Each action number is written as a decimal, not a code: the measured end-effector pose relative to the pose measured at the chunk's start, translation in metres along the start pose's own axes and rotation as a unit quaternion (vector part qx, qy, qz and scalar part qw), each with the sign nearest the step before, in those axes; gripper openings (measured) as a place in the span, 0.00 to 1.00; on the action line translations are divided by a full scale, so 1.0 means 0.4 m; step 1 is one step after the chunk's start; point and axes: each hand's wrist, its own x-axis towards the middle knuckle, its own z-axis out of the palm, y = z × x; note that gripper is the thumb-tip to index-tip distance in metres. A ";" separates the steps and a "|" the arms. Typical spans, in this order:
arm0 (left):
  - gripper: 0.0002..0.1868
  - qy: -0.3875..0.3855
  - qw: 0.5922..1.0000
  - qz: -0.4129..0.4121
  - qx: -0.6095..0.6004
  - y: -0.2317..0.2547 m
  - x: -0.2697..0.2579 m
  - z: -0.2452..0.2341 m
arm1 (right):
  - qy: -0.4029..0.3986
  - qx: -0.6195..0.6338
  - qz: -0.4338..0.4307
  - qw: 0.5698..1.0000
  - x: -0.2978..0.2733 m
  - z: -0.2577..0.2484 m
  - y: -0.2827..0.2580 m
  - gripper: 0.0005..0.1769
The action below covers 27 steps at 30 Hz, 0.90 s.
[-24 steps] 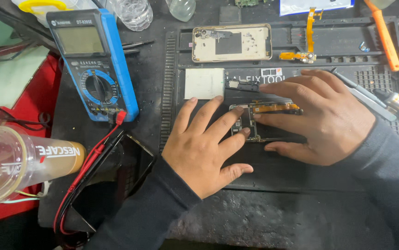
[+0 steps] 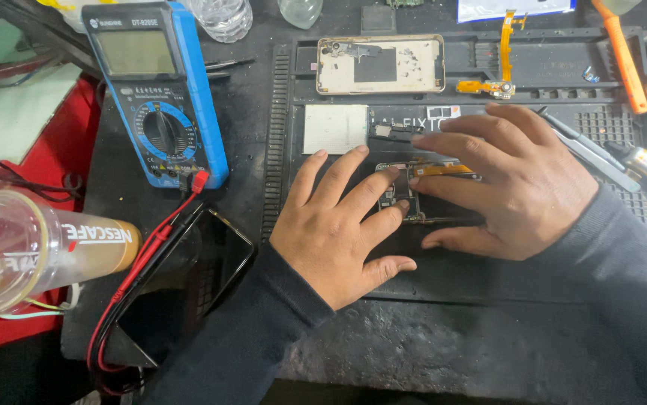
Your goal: The person works on a disassembled smartphone, using tweezers to handle and connect small ribbon cables and components on the motherboard. They carefully align and press the connectors into place, then flip the device to inspect the assembly from different angles.
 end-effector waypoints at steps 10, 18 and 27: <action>0.28 -0.003 1.000 -0.002 0.001 -0.001 -0.003 0.007 | 0.002 0.044 0.035 0.998 -0.017 0.007 -0.013 0.51; 0.29 -0.015 1.000 -0.002 0.009 -0.002 -0.002 0.006 | 0.009 -0.002 0.024 1.000 -0.014 0.009 -0.017 0.46; 0.27 -0.003 1.000 -0.002 -0.007 -0.001 0.001 0.004 | 0.042 0.017 0.006 0.999 -0.017 0.009 -0.014 0.47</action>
